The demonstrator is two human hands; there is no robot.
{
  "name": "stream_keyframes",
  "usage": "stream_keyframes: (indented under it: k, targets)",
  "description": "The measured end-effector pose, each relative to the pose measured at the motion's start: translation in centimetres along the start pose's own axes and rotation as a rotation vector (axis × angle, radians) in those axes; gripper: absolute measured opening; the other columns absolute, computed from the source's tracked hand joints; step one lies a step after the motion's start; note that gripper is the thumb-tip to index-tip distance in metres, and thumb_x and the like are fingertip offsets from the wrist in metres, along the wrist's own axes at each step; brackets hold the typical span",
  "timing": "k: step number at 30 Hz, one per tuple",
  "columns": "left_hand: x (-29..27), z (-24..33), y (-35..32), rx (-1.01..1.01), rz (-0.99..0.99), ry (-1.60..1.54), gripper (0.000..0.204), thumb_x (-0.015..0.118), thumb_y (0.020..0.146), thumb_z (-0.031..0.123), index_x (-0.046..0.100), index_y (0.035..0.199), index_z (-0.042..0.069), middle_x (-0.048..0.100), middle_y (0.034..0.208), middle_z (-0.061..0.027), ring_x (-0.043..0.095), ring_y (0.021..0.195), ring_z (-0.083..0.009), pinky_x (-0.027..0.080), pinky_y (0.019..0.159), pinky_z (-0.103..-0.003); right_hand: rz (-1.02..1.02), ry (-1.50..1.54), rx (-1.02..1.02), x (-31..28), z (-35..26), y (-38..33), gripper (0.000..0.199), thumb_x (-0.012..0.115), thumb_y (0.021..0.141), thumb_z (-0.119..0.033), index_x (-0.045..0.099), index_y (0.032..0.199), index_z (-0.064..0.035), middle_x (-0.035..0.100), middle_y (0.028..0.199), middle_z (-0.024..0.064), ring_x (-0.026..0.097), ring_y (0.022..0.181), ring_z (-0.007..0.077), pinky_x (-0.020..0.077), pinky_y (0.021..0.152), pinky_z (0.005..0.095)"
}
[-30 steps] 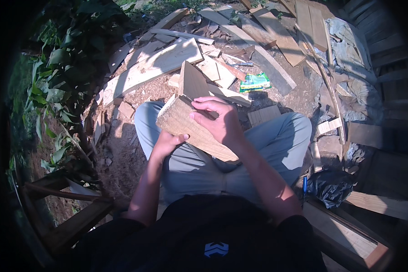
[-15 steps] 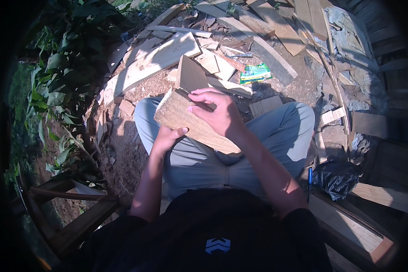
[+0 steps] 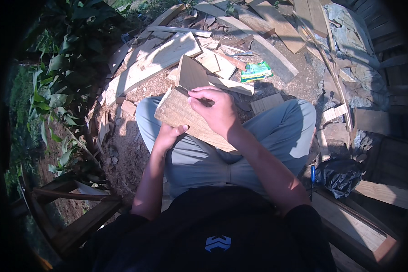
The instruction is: The person handles and sorts small blocks of wood by hand while sitting on the ground in a workshop area.
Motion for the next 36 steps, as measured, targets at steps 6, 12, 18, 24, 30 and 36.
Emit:
stream_keyframes:
  k: [6, 12, 18, 24, 30, 36]
  targets:
    - [0.0, 0.0, 0.0, 0.004, -0.008, -0.032, 0.074, 0.077, 0.074, 0.012, 0.044, 0.138, -0.003, 0.058, 0.128, -0.0118, 0.056, 0.118, -0.0211, 0.045, 0.101, -0.035, -0.005, 0.026, 0.059, 0.0, -0.4, -0.1, 0.019, 0.071, 0.088, -0.001, 0.073, 0.107, 0.0002, 0.072, 0.111, 0.0125, 0.066, 0.109, 0.0170, 0.0539, 0.091, 0.0290]
    - [0.1, 0.2, 0.0, 0.012, -0.014, -0.018, 0.075, 0.077, 0.074, 0.012, 0.044, 0.139, -0.003, 0.058, 0.129, -0.0117, 0.055, 0.118, -0.0212, 0.045, 0.102, -0.034, 0.004, 0.014, 0.033, 0.0, -0.4, -0.2, 0.021, 0.072, 0.088, -0.004, 0.073, 0.108, -0.0015, 0.071, 0.109, 0.0111, 0.067, 0.099, 0.0143, 0.0540, 0.083, 0.0261]
    - [0.0, -0.1, 0.0, 0.003, -0.012, -0.027, 0.075, 0.078, 0.074, 0.014, 0.044, 0.139, -0.002, 0.058, 0.129, -0.0112, 0.055, 0.118, -0.0204, 0.045, 0.102, -0.034, -0.051, -0.092, -0.028, -0.6, -1.0, -0.3, 0.028, 0.077, 0.084, -0.008, 0.072, 0.111, -0.0023, 0.069, 0.114, 0.0106, 0.067, 0.097, 0.0140, 0.0544, 0.082, 0.0258]
    - [0.0, -0.2, 0.0, 0.003, -0.012, -0.026, 0.074, 0.078, 0.074, 0.014, 0.045, 0.139, -0.002, 0.058, 0.129, -0.0108, 0.056, 0.118, -0.0200, 0.046, 0.101, -0.034, -0.070, -0.086, -0.002, -0.7, -1.2, -0.5, 0.031, 0.078, 0.083, -0.009, 0.072, 0.113, -0.0020, 0.067, 0.116, 0.0104, 0.067, 0.099, 0.0138, 0.0538, 0.084, 0.0256]
    - [-0.1, -0.3, 0.0, 0.009, -0.017, -0.014, 0.072, 0.077, 0.075, 0.013, 0.046, 0.138, -0.002, 0.059, 0.128, -0.0108, 0.056, 0.117, -0.0202, 0.046, 0.101, -0.035, -0.079, -0.068, 0.003, -0.7, -1.2, -0.5, 0.032, 0.077, 0.084, -0.007, 0.071, 0.114, -0.0017, 0.067, 0.117, 0.0101, 0.066, 0.099, 0.0125, 0.0536, 0.084, 0.0250]
    - [0.0, 0.1, -0.1, 0.010, -0.024, -0.014, 0.072, 0.078, 0.075, 0.012, 0.046, 0.137, -0.002, 0.058, 0.128, -0.0110, 0.056, 0.117, -0.0203, 0.046, 0.101, -0.035, -0.070, -0.044, 0.025, -0.7, -1.1, -0.5, 0.032, 0.078, 0.084, -0.010, 0.072, 0.114, -0.0049, 0.069, 0.117, 0.0084, 0.065, 0.107, 0.0147, 0.0522, 0.087, 0.0293]
Point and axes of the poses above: each hand's wrist, its own y-axis towards the middle knuckle, its own x-axis out of the palm, z = x × y, the point moved 1 cm from there along y, towards the middle knuckle
